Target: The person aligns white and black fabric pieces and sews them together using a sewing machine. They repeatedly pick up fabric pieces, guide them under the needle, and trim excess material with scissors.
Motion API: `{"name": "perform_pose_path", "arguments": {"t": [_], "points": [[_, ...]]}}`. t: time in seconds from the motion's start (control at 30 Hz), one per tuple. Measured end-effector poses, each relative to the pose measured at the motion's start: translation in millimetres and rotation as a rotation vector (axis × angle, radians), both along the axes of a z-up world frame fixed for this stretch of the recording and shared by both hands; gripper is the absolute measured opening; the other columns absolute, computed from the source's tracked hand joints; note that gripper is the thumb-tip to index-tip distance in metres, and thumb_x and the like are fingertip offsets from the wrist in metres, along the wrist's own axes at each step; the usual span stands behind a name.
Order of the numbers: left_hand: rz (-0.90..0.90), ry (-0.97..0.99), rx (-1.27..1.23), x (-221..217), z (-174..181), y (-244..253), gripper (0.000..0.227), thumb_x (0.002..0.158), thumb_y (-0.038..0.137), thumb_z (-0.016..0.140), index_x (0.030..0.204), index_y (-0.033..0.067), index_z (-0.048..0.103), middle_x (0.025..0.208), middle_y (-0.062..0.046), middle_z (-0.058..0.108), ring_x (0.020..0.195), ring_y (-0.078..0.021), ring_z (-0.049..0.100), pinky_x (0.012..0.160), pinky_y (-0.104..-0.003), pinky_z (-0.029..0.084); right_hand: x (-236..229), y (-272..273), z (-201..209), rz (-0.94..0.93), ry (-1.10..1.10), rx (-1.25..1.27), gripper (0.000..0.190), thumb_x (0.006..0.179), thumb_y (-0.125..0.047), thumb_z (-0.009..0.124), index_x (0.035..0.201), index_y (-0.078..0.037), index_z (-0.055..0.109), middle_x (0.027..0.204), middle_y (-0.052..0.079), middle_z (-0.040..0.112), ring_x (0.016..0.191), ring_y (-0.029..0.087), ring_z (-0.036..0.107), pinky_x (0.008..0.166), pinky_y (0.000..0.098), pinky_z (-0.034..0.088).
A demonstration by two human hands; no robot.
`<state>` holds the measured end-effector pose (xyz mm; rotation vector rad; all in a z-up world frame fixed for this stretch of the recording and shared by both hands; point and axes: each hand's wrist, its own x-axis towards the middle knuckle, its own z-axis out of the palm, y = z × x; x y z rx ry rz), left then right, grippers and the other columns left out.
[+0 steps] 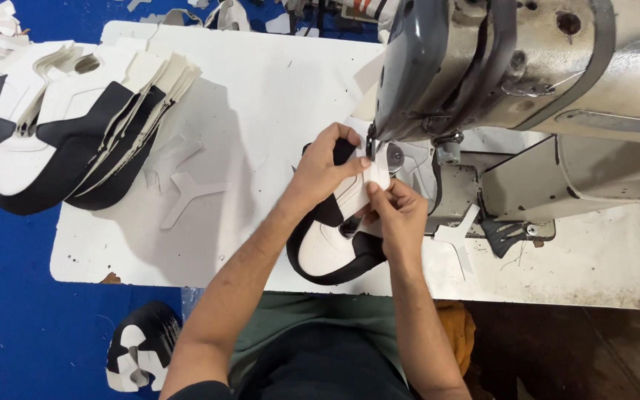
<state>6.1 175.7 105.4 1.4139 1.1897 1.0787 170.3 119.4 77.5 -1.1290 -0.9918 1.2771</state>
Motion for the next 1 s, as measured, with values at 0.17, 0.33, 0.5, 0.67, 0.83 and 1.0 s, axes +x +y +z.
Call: {"name": "perform_pose_path", "arguments": {"t": [0.17,0.33,0.5,0.67,0.83,1.0], "points": [[0.09,0.322,0.254,1,17,-23,0.04,0.086,0.025,0.08,0.114,0.0052,0.059,0.11,-0.008,0.063,0.105,-0.028,0.063,0.092,-0.039,0.05,0,6,-3,0.0,-0.021,0.017,0.021,0.099,-0.018,0.072,0.093,0.001,0.072,0.07,0.004,0.069,0.057,0.009,0.065,0.05,0.0225,0.048],[0.083,0.31,0.231,-3,14,-27,0.042,0.086,0.027,0.08,0.115,0.007,0.058,0.113,-0.008,0.063,0.111,-0.0286,0.061,0.093,-0.04,0.05,6,-8,1,0.037,-0.041,-0.057,0.02,0.099,-0.018,0.07,0.102,0.002,0.072,0.075,0.005,0.071,0.058,0.01,0.066,0.051,0.0224,0.049],[0.053,0.26,0.212,-3,9,-25,0.041,0.086,0.027,0.08,0.115,0.0073,0.058,0.113,-0.007,0.063,0.111,-0.0263,0.062,0.097,-0.041,0.05,14,-23,12,0.124,0.01,-0.056,0.024,0.098,-0.02,0.062,0.112,-0.002,0.07,0.091,0.003,0.077,0.06,0.011,0.067,0.053,0.0235,0.049],[0.093,0.274,0.238,-1,17,-32,0.04,0.086,0.027,0.081,0.113,0.0083,0.059,0.112,-0.007,0.063,0.112,-0.0255,0.062,0.096,-0.04,0.051,11,-12,10,0.106,-0.045,-0.045,0.027,0.104,-0.025,0.059,0.1,-0.001,0.071,0.073,0.001,0.069,0.054,0.009,0.062,0.049,0.023,0.044],[0.118,0.356,0.221,-1,35,-35,0.04,0.085,0.029,0.082,0.113,0.0103,0.06,0.11,-0.007,0.061,0.102,-0.026,0.064,0.086,-0.04,0.054,1,-4,3,0.03,-0.071,-0.051,0.027,0.103,-0.022,0.066,0.09,0.001,0.07,0.06,-0.002,0.056,0.046,0.006,0.047,0.042,0.0232,0.032],[0.099,0.344,0.184,-2,24,-34,0.04,0.083,0.029,0.081,0.112,0.0106,0.061,0.112,-0.008,0.058,0.1,-0.0263,0.066,0.082,-0.04,0.055,1,-7,9,-0.005,-0.058,-0.056,0.027,0.101,-0.023,0.066,0.087,0.0,0.071,0.056,-0.004,0.055,0.043,0.004,0.044,0.04,0.0228,0.031]]}}
